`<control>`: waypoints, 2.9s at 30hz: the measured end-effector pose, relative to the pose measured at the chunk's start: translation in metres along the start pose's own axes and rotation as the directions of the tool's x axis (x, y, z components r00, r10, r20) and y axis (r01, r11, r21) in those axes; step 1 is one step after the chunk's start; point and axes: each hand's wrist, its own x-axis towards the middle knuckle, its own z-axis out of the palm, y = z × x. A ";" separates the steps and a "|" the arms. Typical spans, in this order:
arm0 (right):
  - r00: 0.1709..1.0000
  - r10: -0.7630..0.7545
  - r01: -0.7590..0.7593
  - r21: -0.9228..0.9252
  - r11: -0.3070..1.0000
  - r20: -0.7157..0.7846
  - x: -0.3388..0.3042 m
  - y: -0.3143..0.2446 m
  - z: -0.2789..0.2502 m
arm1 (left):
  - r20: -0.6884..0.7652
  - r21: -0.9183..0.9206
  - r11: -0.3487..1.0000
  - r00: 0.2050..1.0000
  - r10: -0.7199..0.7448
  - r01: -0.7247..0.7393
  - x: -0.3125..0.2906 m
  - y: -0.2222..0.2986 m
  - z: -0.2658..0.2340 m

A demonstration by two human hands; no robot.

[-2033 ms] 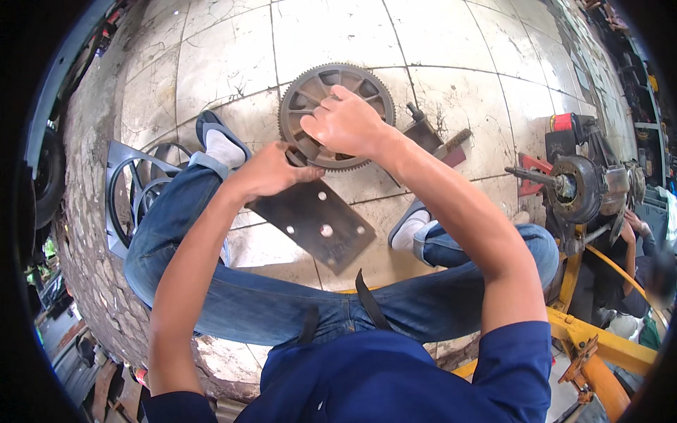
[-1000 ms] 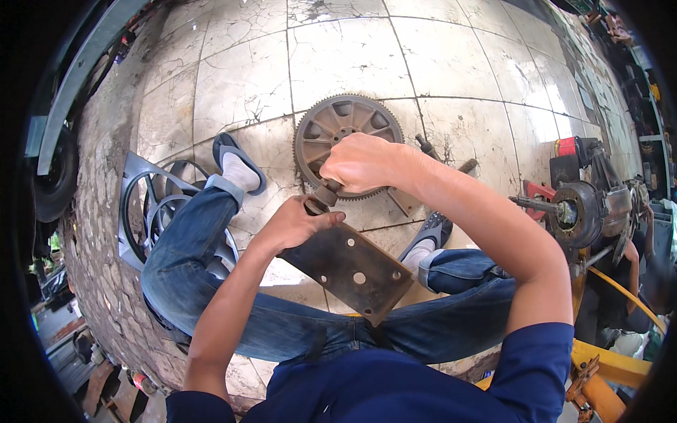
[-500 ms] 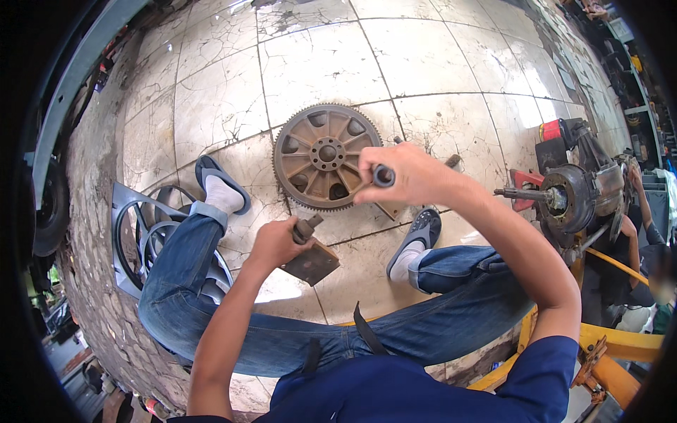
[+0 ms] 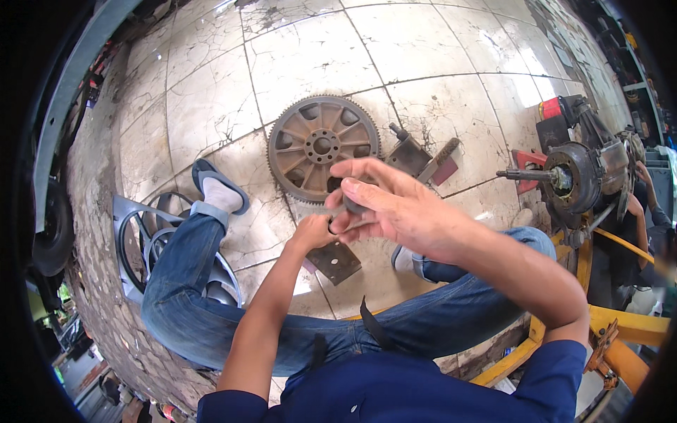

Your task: The person sits on the floor and uses a sanding block to smooth the surface of a small cylindrical metal part. They repeatedly rub the part against the sandpaper, rotate it to cover different sides, and occasionally inspect the surface.

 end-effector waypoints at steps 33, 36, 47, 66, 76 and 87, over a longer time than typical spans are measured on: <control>0.779 -0.576 0.480 -0.826 0.295 0.247 0.003 0.009 0.012 | -0.048 0.322 0.843 0.896 -0.441 0.432 -0.045 -0.064 0.052; 0.868 -0.461 0.435 -0.734 0.522 0.185 0.005 0.015 0.006 | -0.048 0.361 0.825 0.893 -0.448 0.434 -0.041 -0.066 0.058; 0.962 -0.220 0.272 -0.544 0.794 0.159 0.028 0.038 -0.006 | -0.092 0.308 0.845 0.897 -0.432 0.438 -0.029 -0.079 0.072; 0.745 -0.638 0.491 -0.806 0.331 0.192 0.016 -0.055 0.000 | -0.554 -0.583 0.737 0.831 -0.054 -0.342 -0.073 0.122 -0.271; 0.318 -0.883 0.628 -0.774 -0.076 0.345 0.020 -0.069 0.010 | -0.230 -0.822 0.449 0.926 0.301 -0.350 -0.100 0.175 -0.296; 0.394 -0.822 0.329 -0.898 -0.292 0.411 0.033 -0.086 -0.015 | -0.328 -0.657 0.588 0.881 0.340 -0.472 -0.078 0.164 -0.288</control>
